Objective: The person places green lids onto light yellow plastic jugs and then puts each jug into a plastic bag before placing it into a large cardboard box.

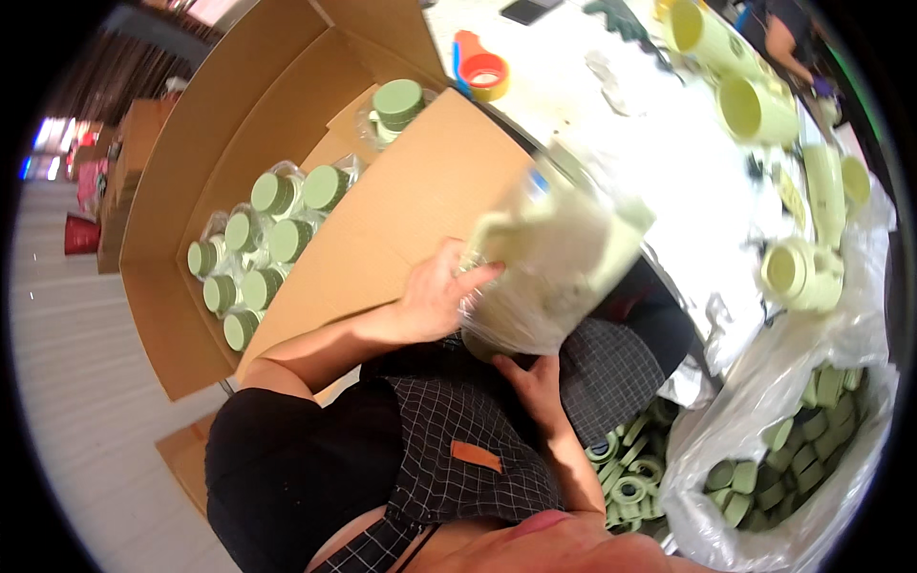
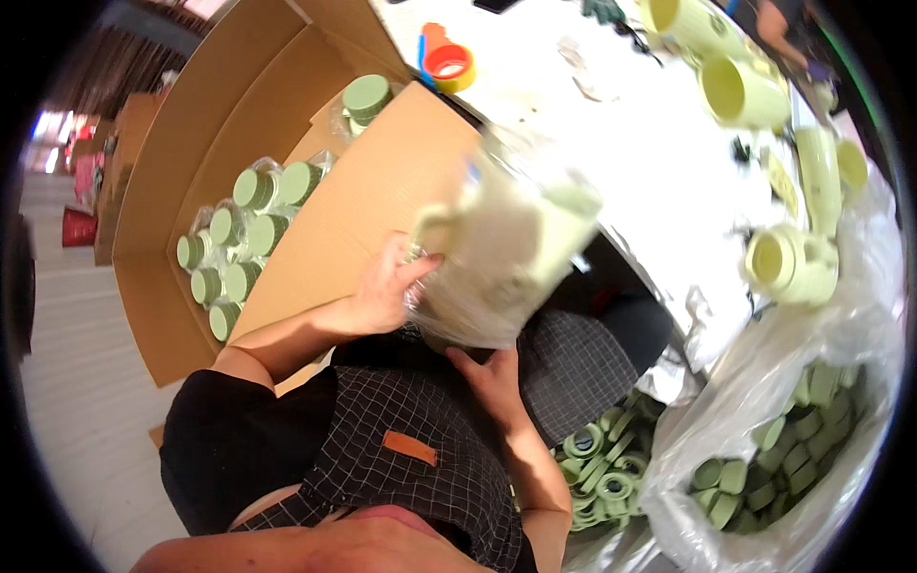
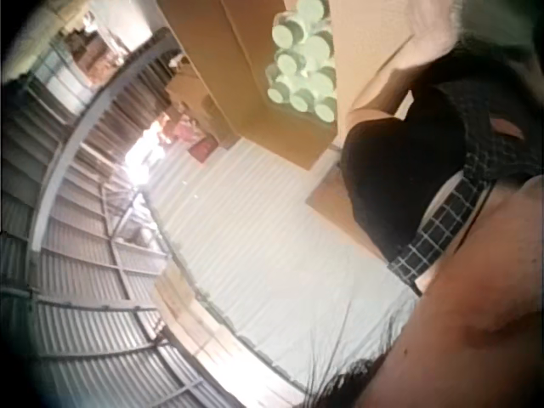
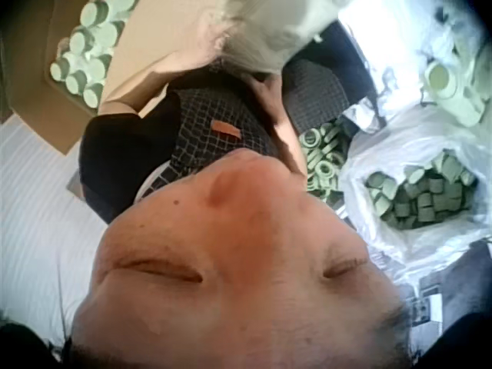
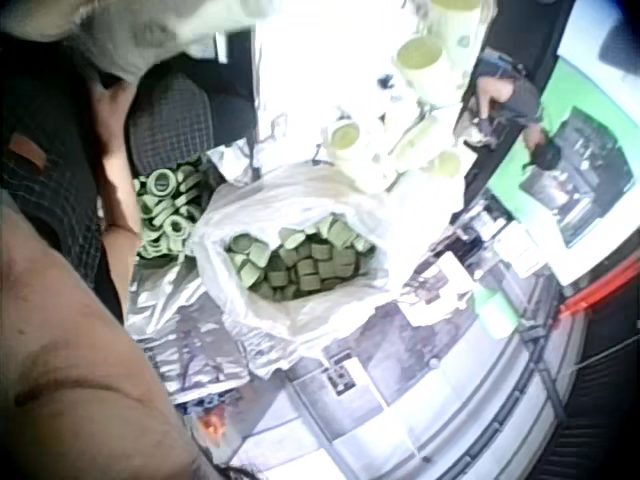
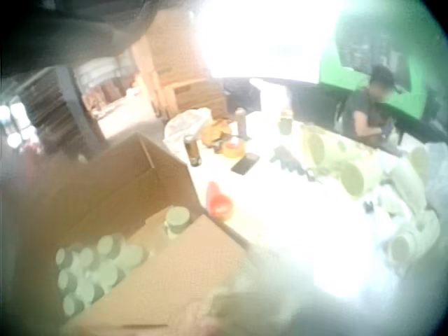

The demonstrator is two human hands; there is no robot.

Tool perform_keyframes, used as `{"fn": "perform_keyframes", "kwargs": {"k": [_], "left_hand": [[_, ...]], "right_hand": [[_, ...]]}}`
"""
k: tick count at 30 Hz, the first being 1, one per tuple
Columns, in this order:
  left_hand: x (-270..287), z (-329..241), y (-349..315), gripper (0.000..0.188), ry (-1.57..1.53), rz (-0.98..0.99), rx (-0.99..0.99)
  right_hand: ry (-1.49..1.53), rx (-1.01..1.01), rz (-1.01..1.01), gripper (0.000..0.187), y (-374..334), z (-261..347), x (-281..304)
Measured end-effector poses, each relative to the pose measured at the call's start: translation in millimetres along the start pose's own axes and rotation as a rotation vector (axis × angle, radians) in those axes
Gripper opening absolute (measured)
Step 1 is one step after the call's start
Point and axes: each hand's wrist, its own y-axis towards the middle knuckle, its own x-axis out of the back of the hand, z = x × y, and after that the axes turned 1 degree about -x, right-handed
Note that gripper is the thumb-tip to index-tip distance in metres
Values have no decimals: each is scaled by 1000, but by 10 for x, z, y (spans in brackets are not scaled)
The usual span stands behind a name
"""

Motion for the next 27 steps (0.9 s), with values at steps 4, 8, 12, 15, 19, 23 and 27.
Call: {"fn": "perform_keyframes", "kwargs": {"k": [4, 8, 12, 15, 19, 23, 27], "left_hand": [[845, 232, 209, 53, 367, 58, 322], [1208, 1645, -350, 37, 82, -212, 496], [1279, 2457, -436, 34, -419, -501, 1246], [1035, 2933, -522, 32, -890, -587, 1498], [1246, 3538, -867, 27, -675, -138, 1752], [1292, 3366, -918, 26, -306, 166, 1592], [1291, 3278, -1564, 41, 134, 63, 1056]], "right_hand": [[-80, 150, 79, 75, 414, 869, -243], [-117, 722, 298, 67, 866, 1313, -544], [-182, 523, 337, 53, 880, 1139, -708], [-250, 227, 211, 46, 661, 743, -466], [-141, -17, -121, 38, 182, 225, -53], [-111, -143, -249, 39, 87, 125, 345], [-26, 271, -585, 62, 524, 539, 1043]]}}
